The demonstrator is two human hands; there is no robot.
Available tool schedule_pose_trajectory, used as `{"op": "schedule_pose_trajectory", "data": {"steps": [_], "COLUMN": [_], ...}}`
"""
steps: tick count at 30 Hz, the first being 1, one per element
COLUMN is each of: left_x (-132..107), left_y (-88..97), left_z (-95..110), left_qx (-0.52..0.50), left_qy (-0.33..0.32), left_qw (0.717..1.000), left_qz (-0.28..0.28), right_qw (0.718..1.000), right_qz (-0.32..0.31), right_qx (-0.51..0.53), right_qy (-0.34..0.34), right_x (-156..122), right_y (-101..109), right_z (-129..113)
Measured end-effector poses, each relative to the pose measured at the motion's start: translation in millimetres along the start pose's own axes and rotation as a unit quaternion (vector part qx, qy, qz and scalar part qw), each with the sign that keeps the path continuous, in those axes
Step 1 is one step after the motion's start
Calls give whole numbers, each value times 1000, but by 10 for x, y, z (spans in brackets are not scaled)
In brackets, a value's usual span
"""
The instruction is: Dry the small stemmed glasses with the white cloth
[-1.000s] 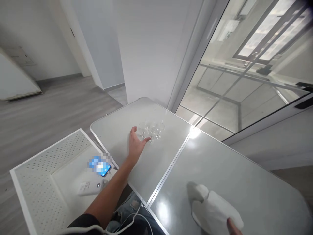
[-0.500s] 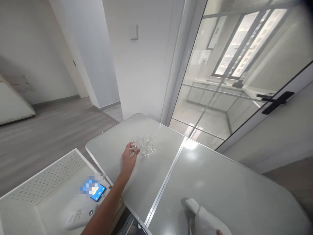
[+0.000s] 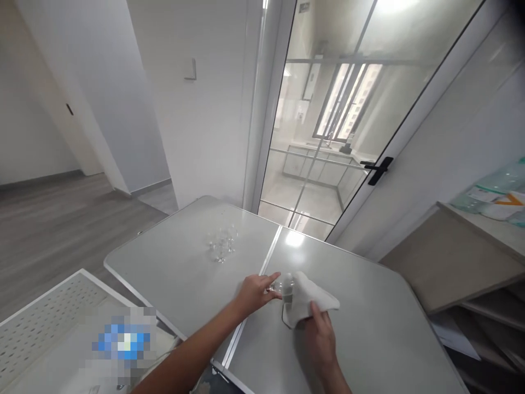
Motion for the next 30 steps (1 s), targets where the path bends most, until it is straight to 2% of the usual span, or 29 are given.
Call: {"op": "schedule_pose_trajectory", "data": {"steps": [2, 3, 5, 7, 10, 12, 15, 17, 22, 27, 30], "left_x": [41, 68, 145, 248, 413, 483, 495, 473, 477, 515, 520], "left_y": [-90, -124, -172, -205, -256, -295, -362, -386, -396, -452, -439], "left_z": [19, 15, -1, -4, 53, 145, 238, 217, 44, 55, 72], "left_qx": [19, 24, 28, 33, 64, 83, 90, 87, 69, 53, 54], "left_qy": [-14, -20, -41, -71, -124, -173, -237, -254, -221, -193, -186], "left_qw": [1000, 999, 999, 997, 990, 981, 967, 963, 973, 979, 981], "left_qz": [-1, -5, -13, -19, -14, 0, 1, -9, -25, -32, -21], "right_qw": [999, 995, 985, 976, 978, 979, 973, 969, 975, 986, 980], "right_qz": [39, 45, 29, 13, 7, 3, 1, -17, -48, 2, 1], "right_qx": [-32, -86, -168, -209, -183, -170, -193, -208, -184, -136, -164], "right_qy": [8, 18, 32, 57, 99, 109, 125, 129, 114, 95, 113], "right_x": [-21, -19, 34, 154, 411, 579, 730, 764, 776, 817, 818], "right_y": [59, 61, 11, -42, -55, -29, 29, 28, 11, 142, 122], "right_z": [125, 144, 122, 0, -225, -284, -250, -188, -149, -191, -196]}}
Point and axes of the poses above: each hand's wrist, its own x-axis towards the middle knuckle, its own y-axis out of the back of the hand, z = x × y, the point moved 8 cm from there along x, towards the middle knuckle, and after that the axes turned 7 degrees about x, right-handed, at the moved point
